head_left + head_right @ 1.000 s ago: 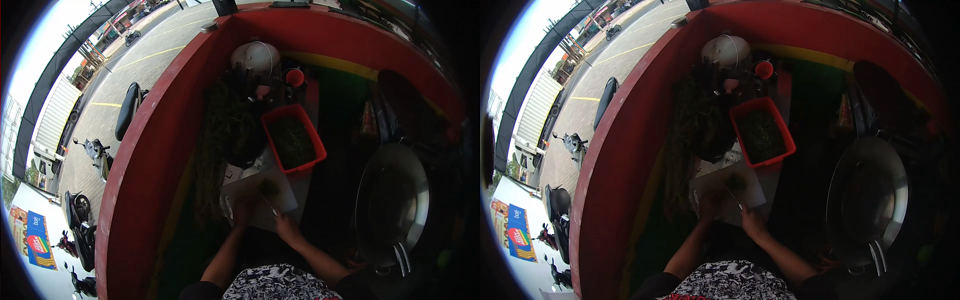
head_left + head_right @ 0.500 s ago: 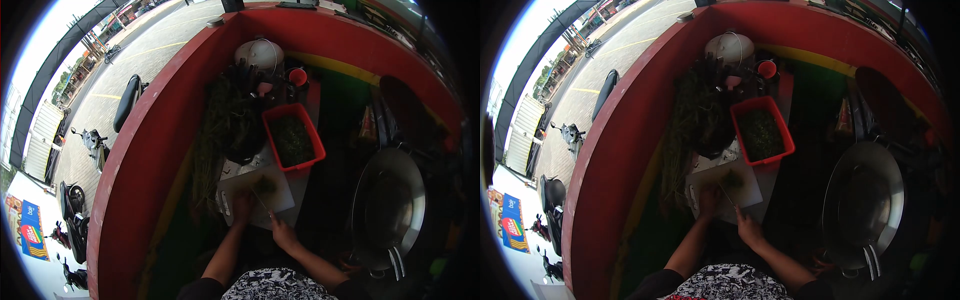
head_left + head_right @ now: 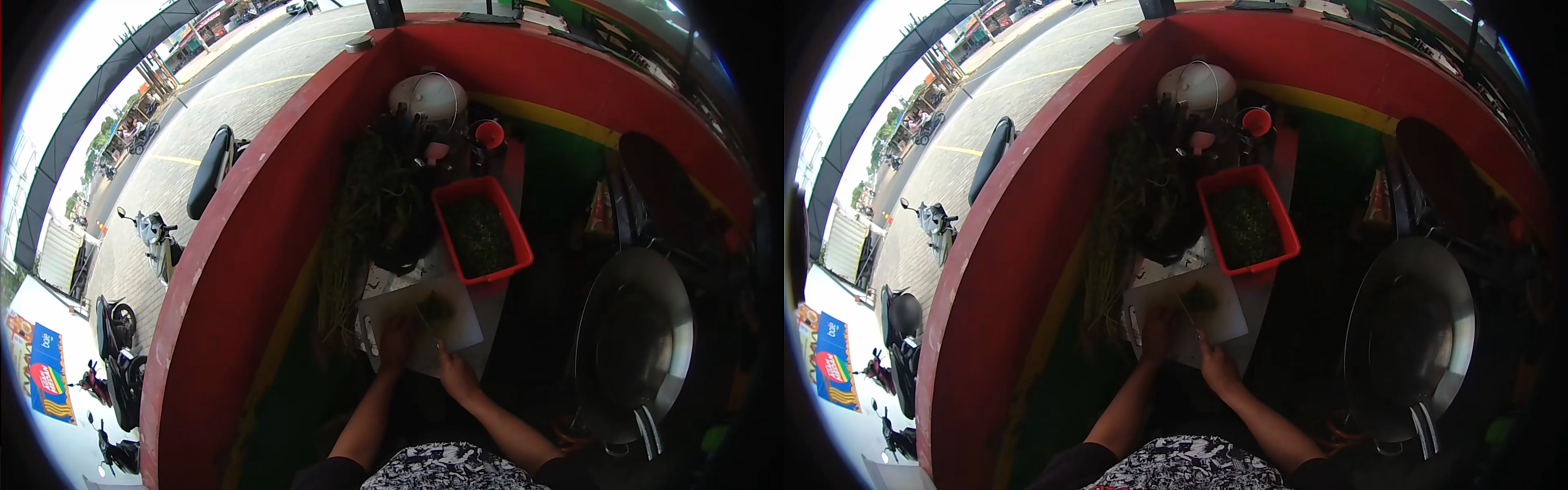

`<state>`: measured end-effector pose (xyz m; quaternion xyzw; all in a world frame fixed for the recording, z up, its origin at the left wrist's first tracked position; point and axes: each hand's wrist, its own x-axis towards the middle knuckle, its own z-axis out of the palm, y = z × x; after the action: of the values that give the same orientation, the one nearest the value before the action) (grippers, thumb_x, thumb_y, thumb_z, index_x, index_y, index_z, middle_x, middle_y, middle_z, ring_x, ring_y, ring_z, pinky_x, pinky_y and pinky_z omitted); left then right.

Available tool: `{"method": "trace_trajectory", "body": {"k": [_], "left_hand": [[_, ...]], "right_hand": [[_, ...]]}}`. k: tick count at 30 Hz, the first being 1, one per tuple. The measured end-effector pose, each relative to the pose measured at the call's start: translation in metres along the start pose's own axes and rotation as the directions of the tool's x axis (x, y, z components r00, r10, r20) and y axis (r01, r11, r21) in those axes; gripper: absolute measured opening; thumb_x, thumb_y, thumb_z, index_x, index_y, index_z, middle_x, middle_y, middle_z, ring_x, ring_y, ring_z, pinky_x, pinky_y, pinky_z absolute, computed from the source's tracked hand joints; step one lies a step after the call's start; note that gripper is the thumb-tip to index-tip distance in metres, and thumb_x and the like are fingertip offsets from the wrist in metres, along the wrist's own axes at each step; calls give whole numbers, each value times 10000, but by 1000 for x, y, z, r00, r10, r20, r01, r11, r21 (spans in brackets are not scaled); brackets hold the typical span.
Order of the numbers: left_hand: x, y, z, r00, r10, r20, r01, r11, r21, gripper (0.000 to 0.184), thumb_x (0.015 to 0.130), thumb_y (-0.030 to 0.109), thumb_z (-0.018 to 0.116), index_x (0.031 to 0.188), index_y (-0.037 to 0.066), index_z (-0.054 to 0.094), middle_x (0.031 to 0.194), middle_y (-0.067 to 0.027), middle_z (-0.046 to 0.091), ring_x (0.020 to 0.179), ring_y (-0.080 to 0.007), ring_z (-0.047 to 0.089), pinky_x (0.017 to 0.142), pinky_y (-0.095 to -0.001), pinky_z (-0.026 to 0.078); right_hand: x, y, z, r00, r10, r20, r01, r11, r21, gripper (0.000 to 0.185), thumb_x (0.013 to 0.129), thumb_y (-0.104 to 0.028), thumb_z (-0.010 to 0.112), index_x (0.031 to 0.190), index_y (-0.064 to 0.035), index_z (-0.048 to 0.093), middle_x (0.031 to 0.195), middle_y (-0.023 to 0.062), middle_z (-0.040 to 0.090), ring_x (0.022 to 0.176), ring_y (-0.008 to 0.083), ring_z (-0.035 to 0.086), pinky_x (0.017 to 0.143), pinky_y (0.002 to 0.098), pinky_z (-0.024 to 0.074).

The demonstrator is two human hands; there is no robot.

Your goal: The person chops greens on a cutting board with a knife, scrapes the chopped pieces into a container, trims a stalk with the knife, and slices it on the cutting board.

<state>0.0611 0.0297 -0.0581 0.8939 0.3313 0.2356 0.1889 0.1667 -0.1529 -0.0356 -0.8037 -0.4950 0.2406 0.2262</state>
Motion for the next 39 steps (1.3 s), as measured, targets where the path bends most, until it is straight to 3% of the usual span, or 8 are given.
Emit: {"method": "trace_trajectory", "body": {"k": [13,15,18,21,28,30,34,39], "left_hand": [[0,-1,3,999,27,32,-28,999,28,311,868,131,667,1159,34,713,1134,-162,669,1117,-387,595,1005,-486,485],[-1,0,3,1000,-15,14,15,1000,-25,323,862,129,668,1169,35,710,1138,-156,671,1122,-390,588,1007,-485,484],[-2,1,2,998,45,-52,-44,999,29,303,870,128,664,1153,27,701,1109,-167,664,1093,-401,591,992,-497,485],[-1,0,2,1000,15,3,-15,1000,4,266,883,124,657,1126,21,692,1071,-179,653,1060,-402,599,960,-499,495],[-1,-1,7,999,14,-47,-12,999,32,247,896,136,650,1112,23,691,1056,-183,652,1045,-393,614,923,-488,512],[0,3,6,994,-109,-22,109,994,1,244,922,155,632,1121,26,690,1063,-187,655,1051,-398,618,929,-494,508],[2,5,5,977,-203,-67,195,975,-105,245,943,164,612,1134,34,693,1071,-190,663,1061,-401,622,934,-494,509],[1,0,3,991,-127,34,126,991,34,263,931,165,617,1147,36,690,1118,-199,658,1091,-402,618,948,-490,514]], "right_hand": [[6,9,6,997,-55,49,58,996,-62,637,964,-69,500,1582,-99,351,942,294,647,773,493,682,694,567,569],[13,6,10,995,-93,-47,91,995,-37,574,986,-112,513,1547,-70,398,892,289,656,757,487,673,678,563,557],[14,3,6,996,-76,-51,75,997,-21,574,983,-108,513,1545,-69,402,902,288,651,755,486,671,678,559,558],[5,4,4,997,-76,28,76,997,0,661,945,-35,482,1586,-102,340,960,301,642,789,499,677,713,575,563],[12,9,13,995,-89,41,89,996,-1,660,950,-38,481,1590,-101,331,978,318,643,808,504,679,718,572,565],[20,7,16,995,-102,-19,101,993,-54,613,961,-60,487,1564,-78,377,943,288,654,795,483,679,692,563,559],[25,2,15,994,-80,-70,78,997,-23,599,967,-71,487,1558,-78,387,937,283,654,787,484,677,685,562,558],[4,1,7,995,-99,-12,98,995,-34,597,966,-88,515,1551,-79,393,933,273,648,769,476,675,671,555,558]]}}
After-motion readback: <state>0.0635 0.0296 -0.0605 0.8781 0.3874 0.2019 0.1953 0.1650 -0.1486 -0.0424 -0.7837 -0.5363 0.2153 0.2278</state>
